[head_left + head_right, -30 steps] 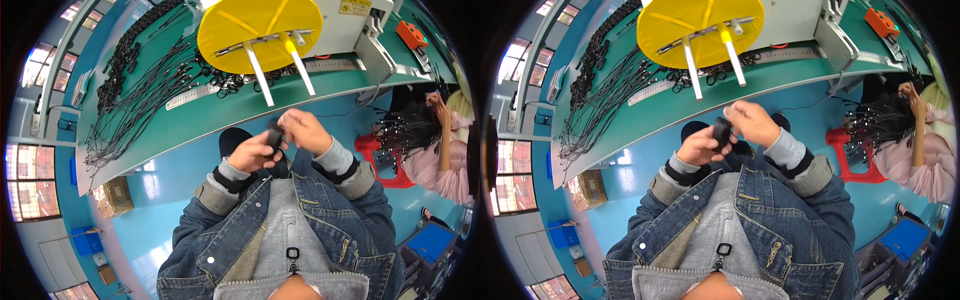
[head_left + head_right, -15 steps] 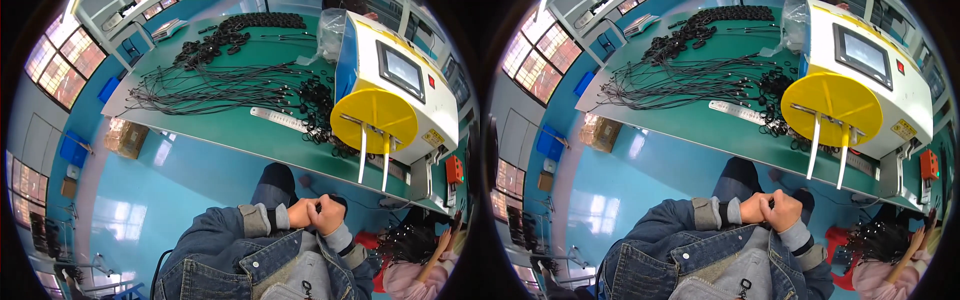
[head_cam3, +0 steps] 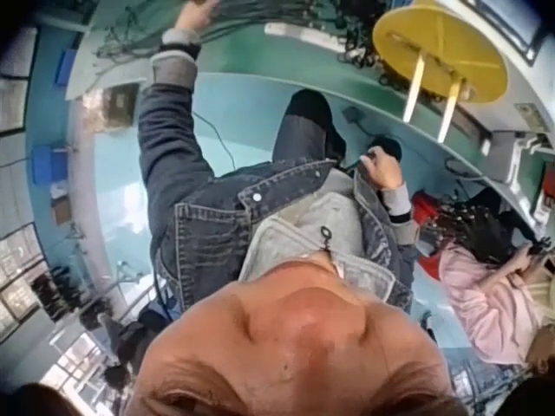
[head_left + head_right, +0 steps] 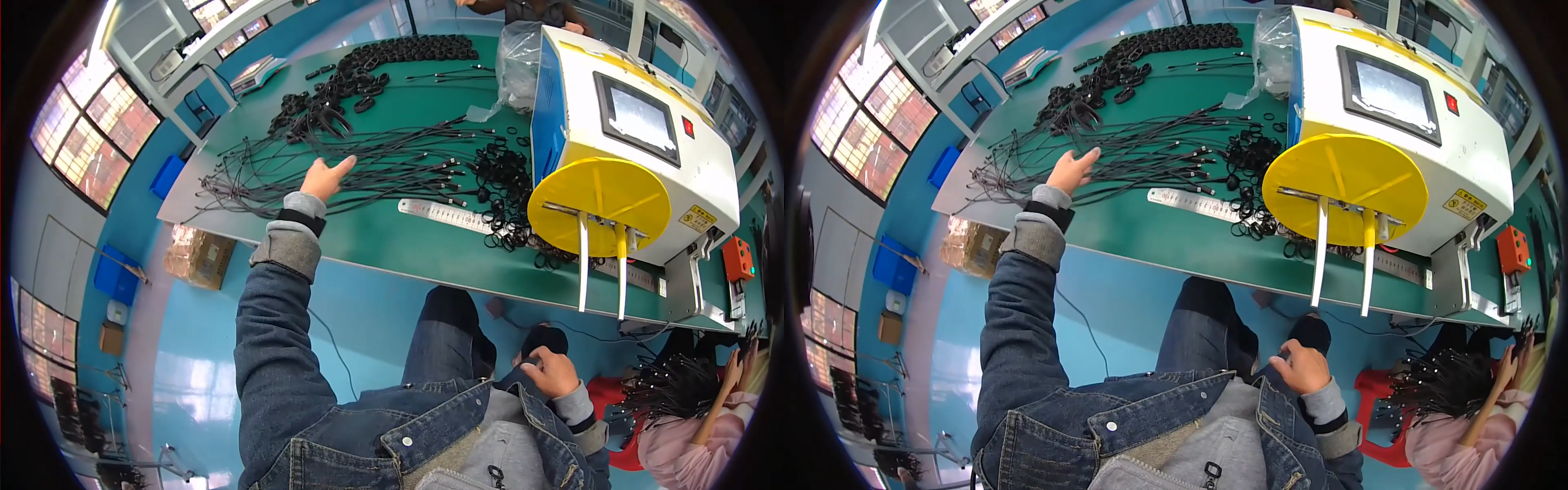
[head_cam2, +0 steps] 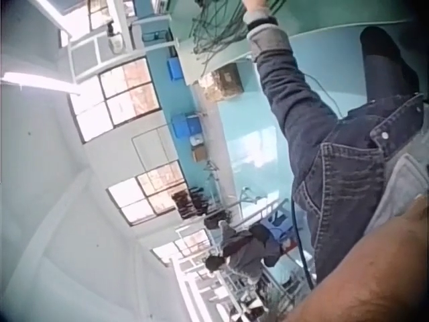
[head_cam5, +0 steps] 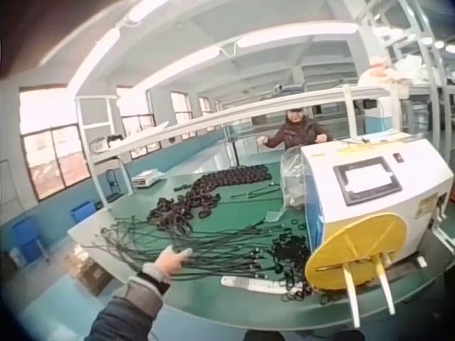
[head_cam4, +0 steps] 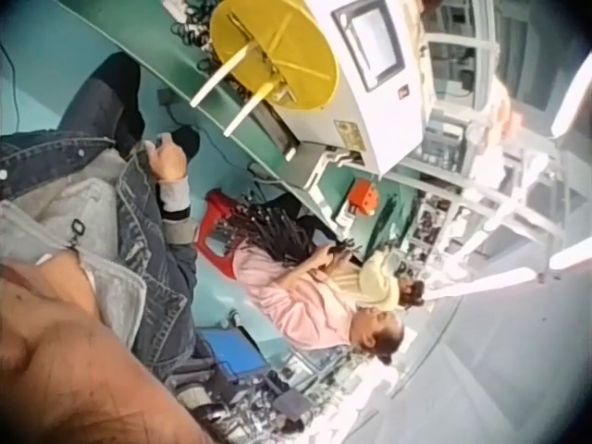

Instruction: The person picks up a cable, threads it through the winding machine, and removes the coiled cable by hand. They then secure the coil with a tie and place it on the table before repeating the process.

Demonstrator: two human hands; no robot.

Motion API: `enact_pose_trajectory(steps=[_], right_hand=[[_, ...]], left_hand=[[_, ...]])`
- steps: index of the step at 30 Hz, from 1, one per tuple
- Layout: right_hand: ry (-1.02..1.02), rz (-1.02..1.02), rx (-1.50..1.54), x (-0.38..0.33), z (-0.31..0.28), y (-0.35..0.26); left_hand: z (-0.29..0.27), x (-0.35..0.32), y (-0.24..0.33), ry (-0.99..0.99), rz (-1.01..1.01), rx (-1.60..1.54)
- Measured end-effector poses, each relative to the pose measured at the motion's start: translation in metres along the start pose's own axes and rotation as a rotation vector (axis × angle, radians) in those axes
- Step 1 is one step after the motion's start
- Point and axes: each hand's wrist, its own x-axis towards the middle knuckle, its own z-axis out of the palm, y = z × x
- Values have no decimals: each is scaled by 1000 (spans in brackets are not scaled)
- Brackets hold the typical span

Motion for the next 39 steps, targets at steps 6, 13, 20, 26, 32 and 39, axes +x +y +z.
enact_pose_trajectory(steps=[6, 13, 20, 26, 32, 39], right_hand=[[44, 39, 43, -2, -4, -1], [91, 32, 67, -19, -9, 10], [228, -33, 156, -38, -45, 25], [970, -401, 185, -50, -128, 0], [1184, -622, -333, -63, -182, -2], [1244, -607, -452, -64, -200, 16]], left_hand=[[72, 4, -37, -136, 305, 649], [91, -18, -19, -72, 413, 839], [69, -48, 69, 536, 707, -85], [102, -202, 188, -1, 1314, 96], [153, -283, 242, -494, 1141, 176], [182, -284, 266, -839, 799, -54]])
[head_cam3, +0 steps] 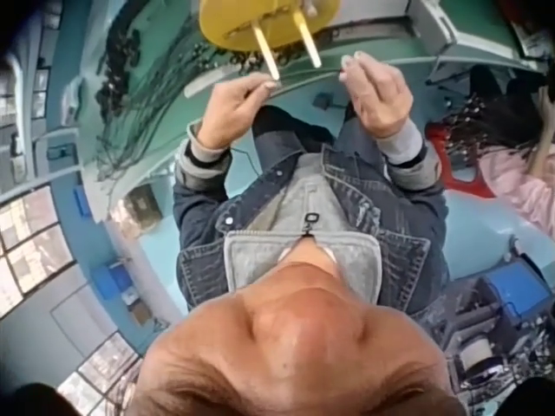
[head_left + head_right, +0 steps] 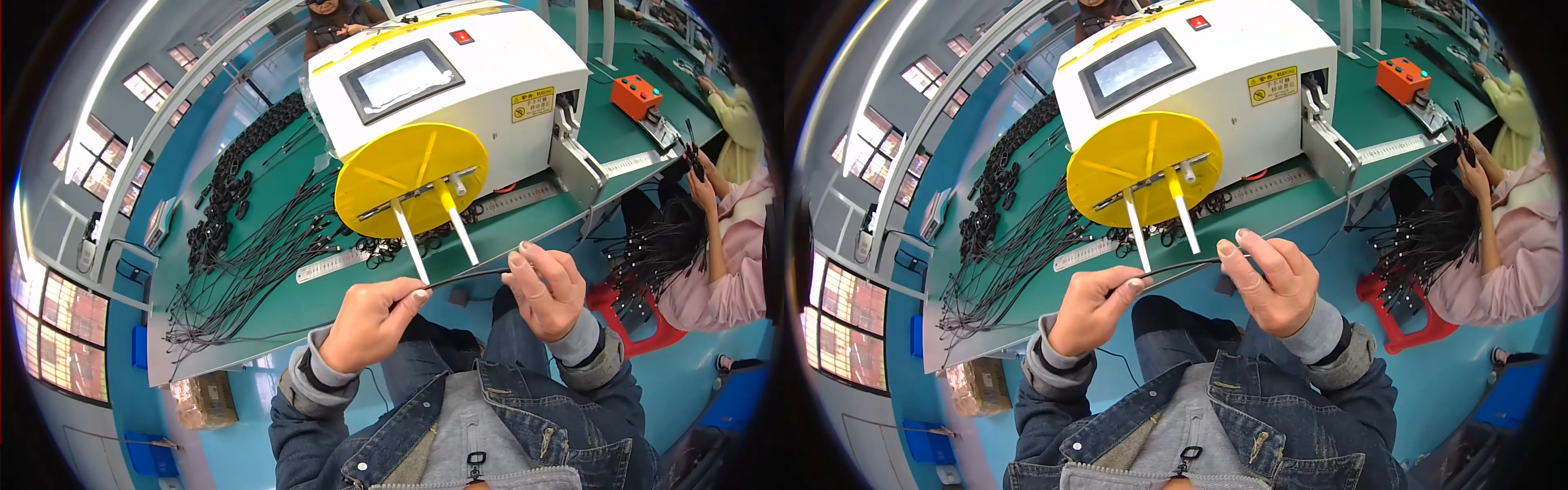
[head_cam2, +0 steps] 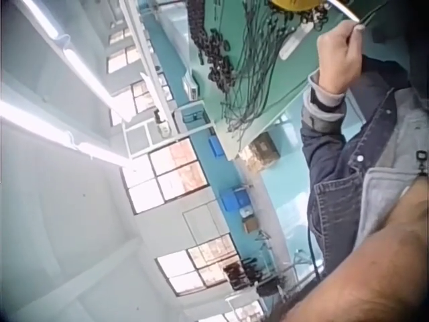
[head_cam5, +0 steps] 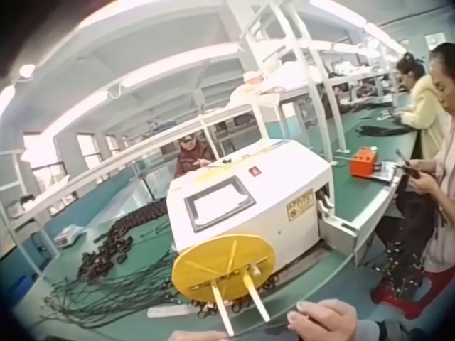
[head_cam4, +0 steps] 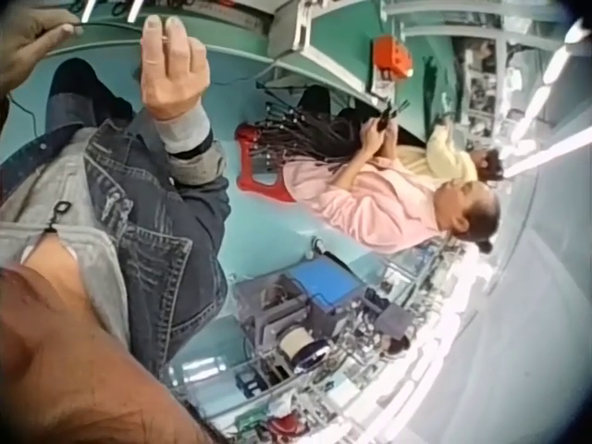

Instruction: The person picks up a cable, threads it through the winding machine, and removes the coiled cable by hand. They then secure the coil with a tie and place it on the table before repeating the process.

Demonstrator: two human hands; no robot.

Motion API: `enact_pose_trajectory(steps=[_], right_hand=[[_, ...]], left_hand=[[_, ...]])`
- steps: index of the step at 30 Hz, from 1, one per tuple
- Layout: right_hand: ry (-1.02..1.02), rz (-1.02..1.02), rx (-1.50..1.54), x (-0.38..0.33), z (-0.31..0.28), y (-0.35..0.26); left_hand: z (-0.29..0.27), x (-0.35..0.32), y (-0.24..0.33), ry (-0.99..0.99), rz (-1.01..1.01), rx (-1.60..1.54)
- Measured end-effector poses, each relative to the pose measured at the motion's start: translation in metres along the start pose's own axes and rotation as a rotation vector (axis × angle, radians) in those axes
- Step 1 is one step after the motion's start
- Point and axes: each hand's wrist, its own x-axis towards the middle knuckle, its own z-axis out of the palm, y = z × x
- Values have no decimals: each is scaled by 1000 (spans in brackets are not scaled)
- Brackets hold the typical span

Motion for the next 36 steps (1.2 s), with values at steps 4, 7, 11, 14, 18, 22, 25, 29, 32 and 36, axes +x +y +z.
enact_pose_trajectory(steps=[4, 7, 11, 14, 18, 22, 25, 29, 32, 36], right_hand=[[-49, 37, 32, 7, 16, -1], [-62, 113, 57, 6, 47, -9], [-26, 289, 84, 2, 82, -8], [-15, 335, 107, 9, 105, 9], [-46, 384, 43, 2, 116, 43], [29, 429, 121, -5, 108, 63], [43, 527, 161, -20, 90, 70], [11, 613, 192, -52, 69, 71], [-46, 654, 226, -72, 55, 62], [-152, 703, 304, -89, 41, 44]], left_hand=[[-10, 8, 0, 66, -161, -171], [-11, 14, -16, 273, -122, -227], [-3, 19, -40, 476, 125, -117], [2, 34, -47, 537, 115, -29], [19, 61, -46, 555, 92, 29], [35, 78, -47, 550, 40, -67], [44, 77, -50, 559, 25, -128], [45, 66, -52, 606, 67, -87], [43, 57, -49, 661, 128, 37], [41, 42, -37, 638, 230, 226]])
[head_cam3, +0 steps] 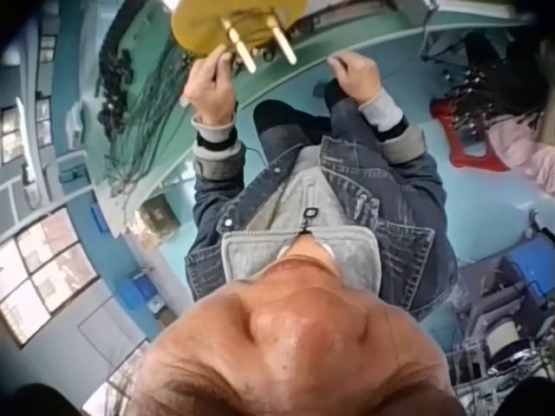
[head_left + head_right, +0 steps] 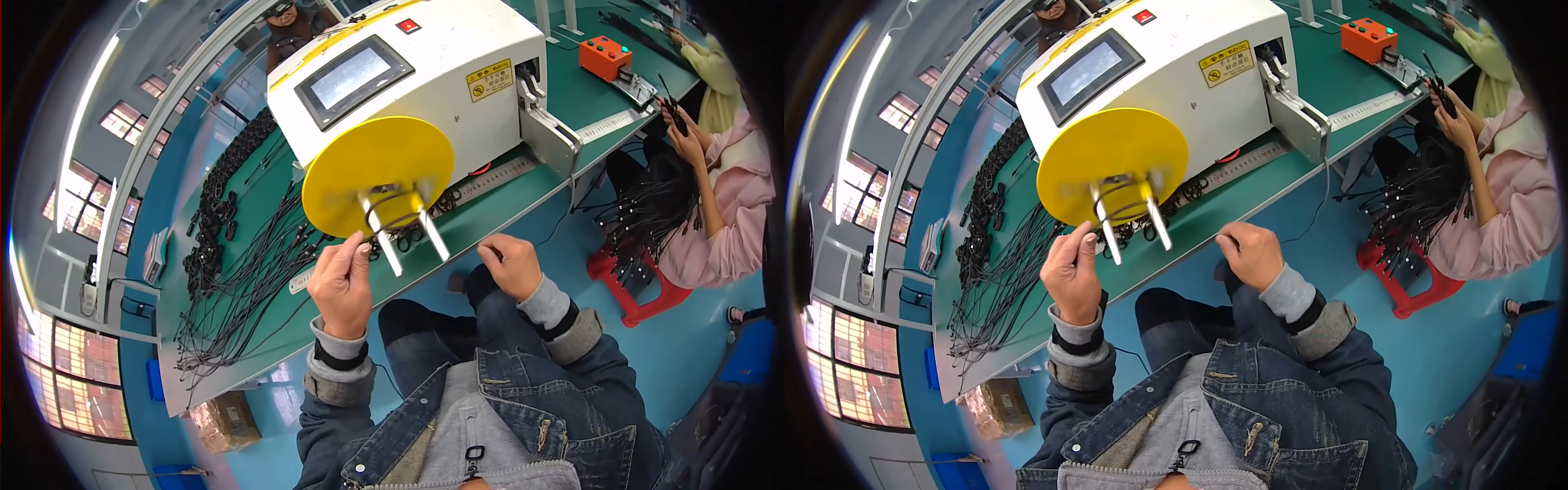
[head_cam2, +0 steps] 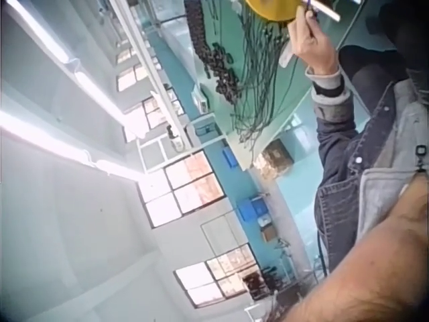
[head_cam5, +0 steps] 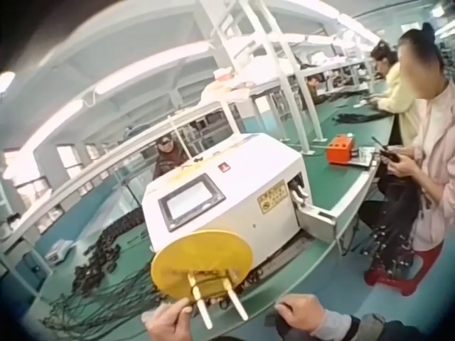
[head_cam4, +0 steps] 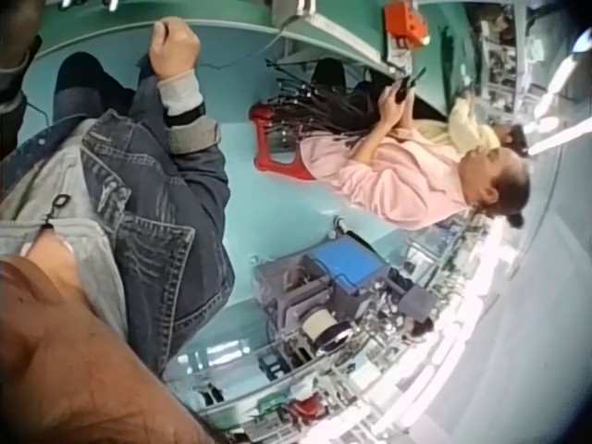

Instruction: The person picks up a cable, threads it through the winding machine, and removes the coiled cable by hand. They then secure the coil with a tie and place it on the table before repeating the process.

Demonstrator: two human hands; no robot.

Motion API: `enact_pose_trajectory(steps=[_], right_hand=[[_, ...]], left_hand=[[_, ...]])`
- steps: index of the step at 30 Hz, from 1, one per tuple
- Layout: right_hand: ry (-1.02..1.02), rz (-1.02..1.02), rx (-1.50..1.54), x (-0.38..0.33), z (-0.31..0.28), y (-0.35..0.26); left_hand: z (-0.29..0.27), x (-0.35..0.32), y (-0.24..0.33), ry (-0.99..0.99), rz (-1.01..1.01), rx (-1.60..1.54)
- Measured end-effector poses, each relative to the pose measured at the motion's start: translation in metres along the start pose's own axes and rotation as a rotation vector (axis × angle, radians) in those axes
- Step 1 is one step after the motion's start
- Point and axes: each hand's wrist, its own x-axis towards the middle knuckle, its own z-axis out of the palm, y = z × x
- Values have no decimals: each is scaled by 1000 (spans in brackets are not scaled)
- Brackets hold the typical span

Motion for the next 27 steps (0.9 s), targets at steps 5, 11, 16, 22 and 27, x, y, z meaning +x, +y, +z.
enact_pose_trajectory(steps=[5, 11, 16, 22, 27], right_hand=[[-132, 63, 41, -15, 0, -19], [-209, 43, 48, -24, 10, -28], [-263, 65, 65, -23, 17, -35], [-225, 6, 109, -10, 10, -46], [-121, -84, 140, 17, -4, -66]], left_hand=[[-13, -13, 11, -28, -10, 38], [-18, -27, 8, -6, 0, -29], [-15, -40, 5, -30, -85, -68], [-5, -21, 19, 6, 140, 69], [6, -1, 46, -61, 309, 240]])
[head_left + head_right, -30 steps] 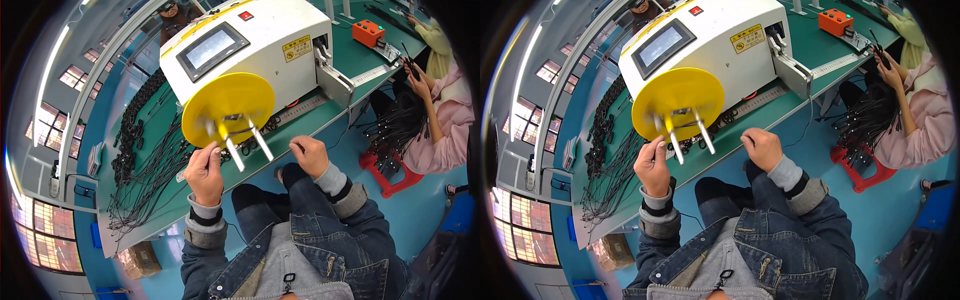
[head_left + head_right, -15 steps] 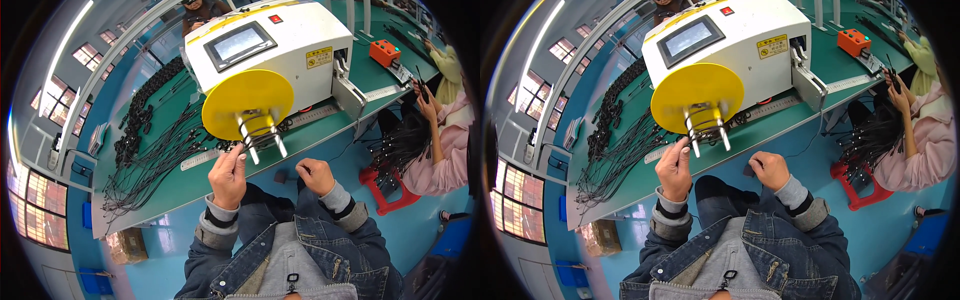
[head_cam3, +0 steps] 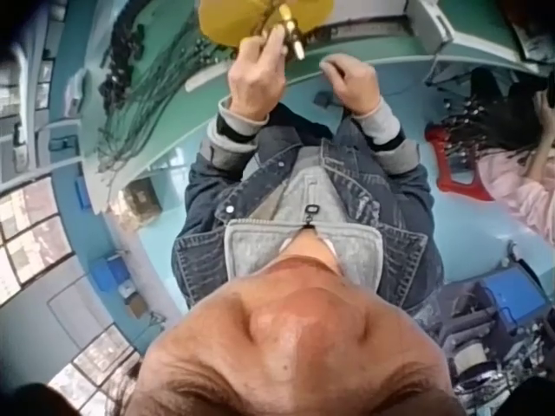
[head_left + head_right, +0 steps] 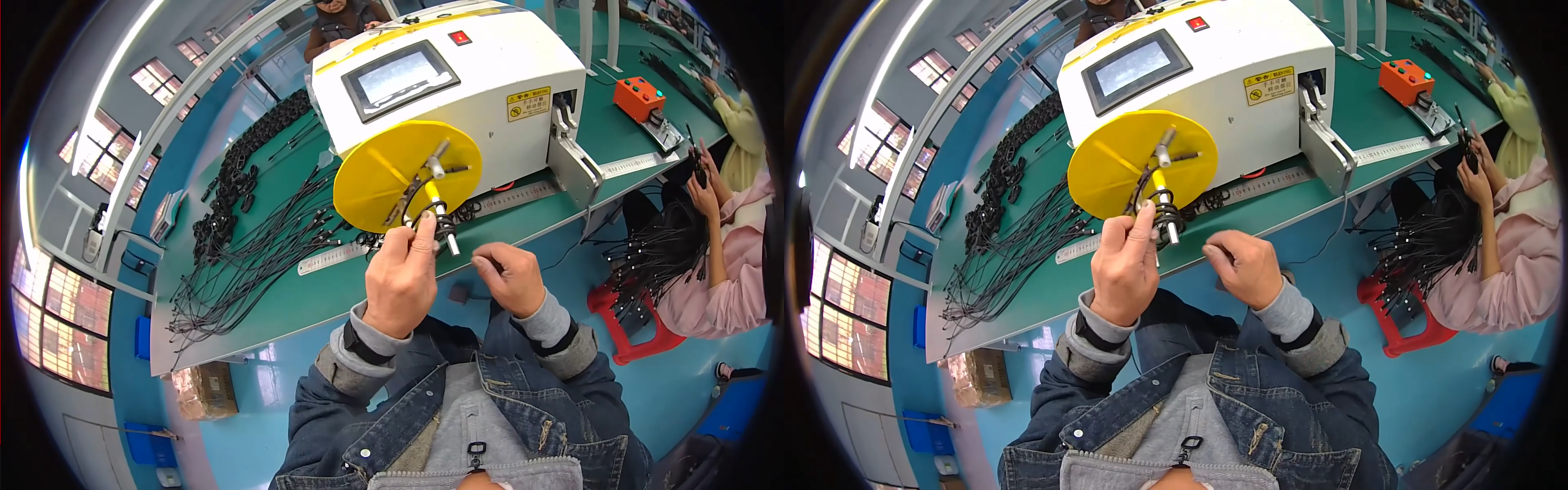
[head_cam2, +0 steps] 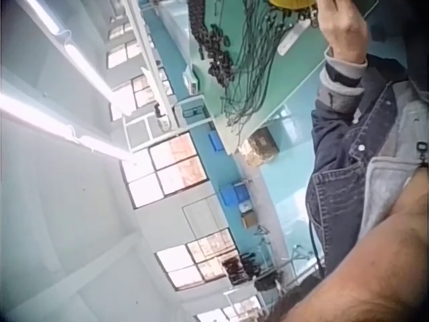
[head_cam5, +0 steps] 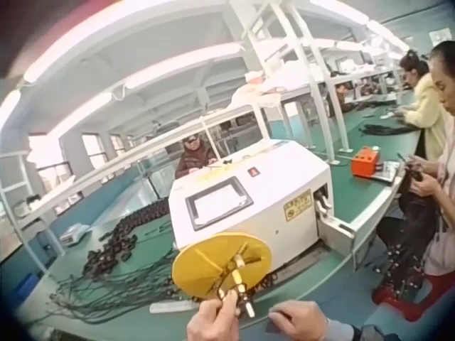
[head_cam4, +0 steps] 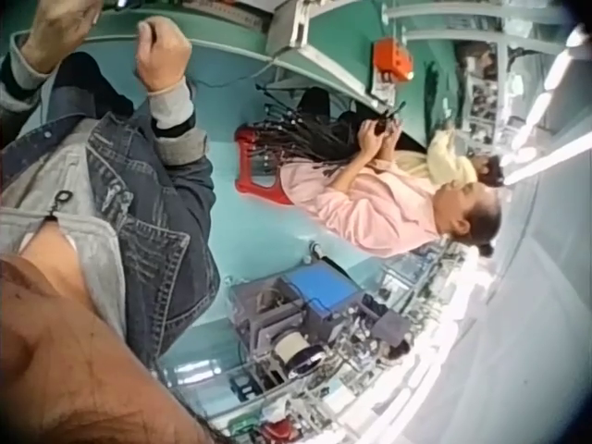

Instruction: The person picks up a cable, threads it through the winding machine, and removes the coiled cable by hand. They then secure the coil with a tie and place it on the table before repeating the process.

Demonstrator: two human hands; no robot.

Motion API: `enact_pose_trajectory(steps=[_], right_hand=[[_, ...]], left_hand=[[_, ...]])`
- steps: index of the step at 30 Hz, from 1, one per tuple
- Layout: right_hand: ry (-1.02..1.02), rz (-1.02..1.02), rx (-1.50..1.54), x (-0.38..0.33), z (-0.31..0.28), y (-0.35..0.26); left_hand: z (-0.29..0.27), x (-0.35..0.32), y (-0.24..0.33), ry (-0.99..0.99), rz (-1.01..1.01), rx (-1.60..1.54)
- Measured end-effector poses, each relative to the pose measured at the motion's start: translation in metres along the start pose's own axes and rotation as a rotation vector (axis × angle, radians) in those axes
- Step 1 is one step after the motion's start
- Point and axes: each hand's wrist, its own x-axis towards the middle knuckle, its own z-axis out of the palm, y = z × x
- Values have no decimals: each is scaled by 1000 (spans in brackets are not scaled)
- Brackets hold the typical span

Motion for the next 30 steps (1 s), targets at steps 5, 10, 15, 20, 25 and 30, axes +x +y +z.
enact_pose_trajectory(steps=[5, 10, 15, 20, 25, 30], right_hand=[[39, -82, 38, 21, -2, -7], [44, -41, 26, 31, -1, -10], [-121, -62, 274, 39, 16, 2], [-214, -2, 515, 38, 30, 0], [-107, 16, 617, 21, 48, -12], [116, -123, 32, 9, 52, -36]], left_hand=[[-1, 11, 20, -22, 48, 59], [-14, 8, 26, -221, -169, 158], [-24, -2, 4, -246, -112, 159], [-27, -7, 0, -191, -101, 67], [-35, -1, -1, -366, -223, -38], [-30, -10, -5, -340, -178, -110]])
